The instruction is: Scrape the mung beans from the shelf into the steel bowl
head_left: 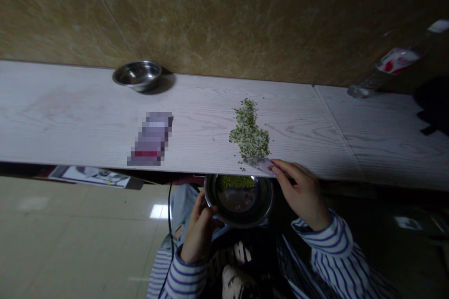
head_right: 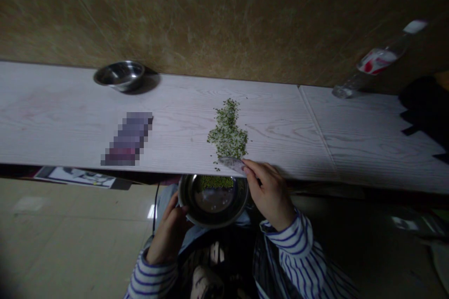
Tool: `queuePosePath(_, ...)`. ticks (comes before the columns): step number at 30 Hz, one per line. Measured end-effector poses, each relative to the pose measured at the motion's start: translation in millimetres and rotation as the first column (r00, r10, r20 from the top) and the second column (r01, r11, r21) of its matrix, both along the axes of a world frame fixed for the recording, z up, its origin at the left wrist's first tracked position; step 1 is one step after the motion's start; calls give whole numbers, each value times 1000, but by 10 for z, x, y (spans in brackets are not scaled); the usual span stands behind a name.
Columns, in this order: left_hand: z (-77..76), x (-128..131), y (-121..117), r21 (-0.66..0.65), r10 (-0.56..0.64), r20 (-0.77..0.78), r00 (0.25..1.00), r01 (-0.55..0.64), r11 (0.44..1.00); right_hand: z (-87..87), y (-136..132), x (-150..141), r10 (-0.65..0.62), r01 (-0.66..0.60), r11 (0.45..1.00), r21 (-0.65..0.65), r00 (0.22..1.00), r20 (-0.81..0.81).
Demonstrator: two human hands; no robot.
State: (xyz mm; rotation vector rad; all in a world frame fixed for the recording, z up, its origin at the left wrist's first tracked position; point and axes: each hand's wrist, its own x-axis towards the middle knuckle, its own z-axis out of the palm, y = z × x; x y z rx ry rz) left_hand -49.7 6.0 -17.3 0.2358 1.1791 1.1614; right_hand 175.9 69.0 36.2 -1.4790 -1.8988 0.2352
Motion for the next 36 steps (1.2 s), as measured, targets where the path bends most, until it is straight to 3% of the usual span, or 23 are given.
queuePosePath(8, -25, -7, -11, -11, 15, 6, 1000, -15, 1000, 69, -7, -29, 64, -64, 998, -29, 998, 1)
queuePosePath(16, -58, 1, -7, -12, 31, -29, 999, -31, 999, 24, 8, -60, 53, -53, 999, -10, 999, 3)
queuePosePath(23, -23, -23, -11, -12, 15, -11, 1000, -15, 1000, 4, 22, -33, -42, 42, 999, 0, 999, -11)
queuePosePath(36, 11, -61, -4, 5, 33, 8, 999, -33, 999, 37, 20, -108, 9, -9, 1000, 1, 1000, -18)
